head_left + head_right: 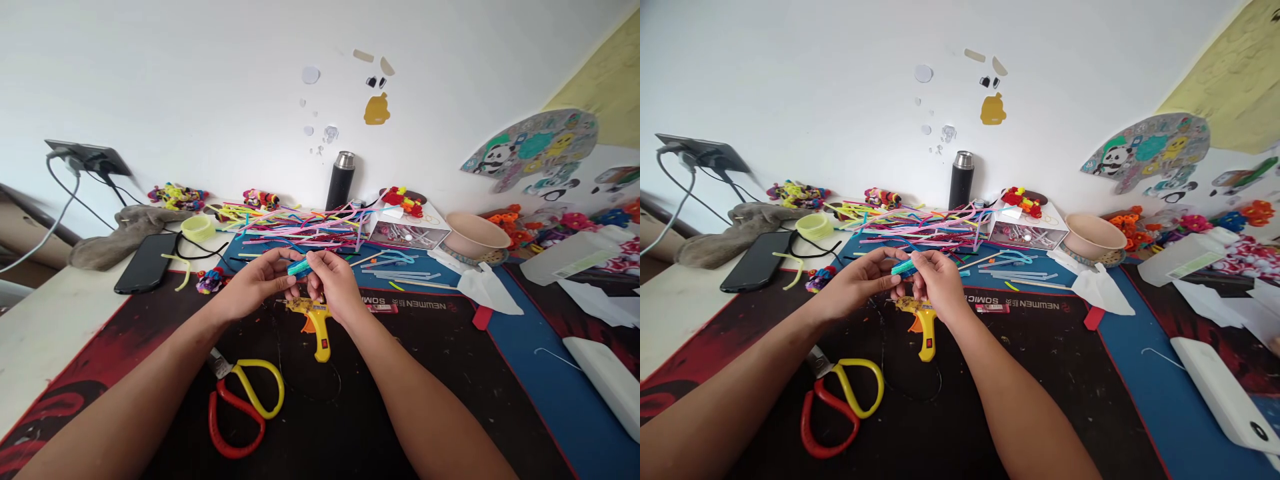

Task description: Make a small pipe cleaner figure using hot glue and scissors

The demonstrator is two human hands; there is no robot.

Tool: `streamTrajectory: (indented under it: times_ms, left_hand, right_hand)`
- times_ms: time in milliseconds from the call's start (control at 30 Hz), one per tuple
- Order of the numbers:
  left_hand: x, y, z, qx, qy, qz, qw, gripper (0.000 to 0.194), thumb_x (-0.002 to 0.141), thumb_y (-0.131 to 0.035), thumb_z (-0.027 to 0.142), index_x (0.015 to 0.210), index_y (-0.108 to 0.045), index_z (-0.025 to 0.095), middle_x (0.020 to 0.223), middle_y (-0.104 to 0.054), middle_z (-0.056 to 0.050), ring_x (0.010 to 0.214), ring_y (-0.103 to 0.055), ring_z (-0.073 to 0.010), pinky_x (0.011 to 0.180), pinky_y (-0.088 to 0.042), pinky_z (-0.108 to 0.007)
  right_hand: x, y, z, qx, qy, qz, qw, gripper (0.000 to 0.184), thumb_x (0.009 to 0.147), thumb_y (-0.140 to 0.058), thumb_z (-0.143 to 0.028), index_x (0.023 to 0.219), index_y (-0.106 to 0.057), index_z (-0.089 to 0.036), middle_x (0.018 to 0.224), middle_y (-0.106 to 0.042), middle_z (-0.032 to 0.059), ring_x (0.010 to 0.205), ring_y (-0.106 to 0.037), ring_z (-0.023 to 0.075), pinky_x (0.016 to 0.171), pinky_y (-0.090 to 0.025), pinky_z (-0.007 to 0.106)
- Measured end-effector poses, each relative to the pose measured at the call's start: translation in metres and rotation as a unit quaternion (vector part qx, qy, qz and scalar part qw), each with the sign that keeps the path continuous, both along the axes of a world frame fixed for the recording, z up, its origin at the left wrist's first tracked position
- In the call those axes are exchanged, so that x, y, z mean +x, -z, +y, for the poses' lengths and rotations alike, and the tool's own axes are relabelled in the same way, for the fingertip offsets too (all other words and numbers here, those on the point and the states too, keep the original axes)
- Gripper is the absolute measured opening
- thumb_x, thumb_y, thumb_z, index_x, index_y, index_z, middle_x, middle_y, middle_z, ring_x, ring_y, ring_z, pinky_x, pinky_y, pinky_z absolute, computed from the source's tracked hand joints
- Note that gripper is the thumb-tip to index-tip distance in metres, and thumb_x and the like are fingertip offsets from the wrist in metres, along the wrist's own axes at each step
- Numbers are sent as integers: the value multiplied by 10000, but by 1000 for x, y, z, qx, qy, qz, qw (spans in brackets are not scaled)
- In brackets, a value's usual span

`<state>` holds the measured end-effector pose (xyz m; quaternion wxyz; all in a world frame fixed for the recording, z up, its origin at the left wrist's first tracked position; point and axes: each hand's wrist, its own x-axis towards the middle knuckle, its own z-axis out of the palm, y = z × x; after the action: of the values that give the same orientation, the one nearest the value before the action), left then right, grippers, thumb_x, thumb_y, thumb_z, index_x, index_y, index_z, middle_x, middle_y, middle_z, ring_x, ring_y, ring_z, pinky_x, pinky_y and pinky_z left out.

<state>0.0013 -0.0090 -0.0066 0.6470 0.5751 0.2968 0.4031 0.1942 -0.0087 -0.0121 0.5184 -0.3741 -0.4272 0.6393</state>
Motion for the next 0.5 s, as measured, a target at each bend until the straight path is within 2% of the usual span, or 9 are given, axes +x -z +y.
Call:
streamTrajectory:
  times_ms: [133, 167, 233, 300, 367, 433, 500]
  left_hand:
    - [-12, -2, 4, -7, 25, 32, 999, 507, 943, -844, 324, 1401, -646, 231, 1069, -790, -84, 921, -787, -233, 839, -628, -365]
    - [-15, -3, 6, -9, 17, 43, 999, 544, 919, -866, 336, 1408, -654, 232, 1114, -793, -96, 946, -789, -245, 860, -631, -383]
    - [-21, -5, 10, -1, -46, 70, 997, 553, 852, -917, 369, 1340, -709, 214, 1173, -799, -112, 902, -778, -235, 825, -629, -373]
    - [-25, -8, 14, 15, -127, 101, 987, 444, 802, -942, 425, 1136, -786, 176, 999, -816, -88, 741, -723, -184, 694, -593, -308]
    - [-26, -11, 16, 25, -181, 118, 976, 380, 764, -953, 476, 908, -796, 162, 761, -768, -43, 597, -636, -140, 584, -534, -264]
    - [-25, -14, 15, 19, -200, 117, 973, 392, 719, -971, 498, 791, -773, 168, 650, -722, -20, 520, -590, -124, 527, -506, -254]
    - [-22, -18, 13, 2, -203, 111, 973, 406, 677, -991, 499, 762, -763, 173, 620, -715, -15, 481, -588, -126, 491, -498, -257]
  right_hand:
    - [1, -3, 2, -9, 17, 9, 1000, 519, 761, -889, -668, 790, -604, -235, 489, -513, -95, 349, -471, 97, 334, -248, 208]
    - [2, -3, 3, -14, 26, 13, 999, 528, 747, -898, -667, 778, -595, -237, 488, -509, -95, 348, -465, 95, 335, -241, 208]
    - [4, -4, 5, -26, 43, 22, 998, 541, 721, -917, -661, 764, -584, -238, 490, -504, -96, 351, -461, 91, 339, -232, 207]
    - [6, -3, 6, -36, 56, 27, 997, 541, 710, -929, -650, 765, -584, -237, 493, -500, -96, 355, -461, 89, 344, -226, 206]
    - [7, -2, 7, -40, 60, 29, 997, 527, 719, -929, -637, 775, -593, -236, 498, -499, -95, 357, -460, 90, 347, -221, 208]
    - [7, -1, 7, -38, 57, 29, 997, 516, 729, -927, -632, 787, -601, -236, 500, -501, -94, 357, -461, 92, 347, -217, 209]
    - [6, -1, 6, -34, 52, 26, 998, 517, 731, -925, -637, 789, -602, -237, 495, -502, -94, 354, -461, 93, 346, -218, 208]
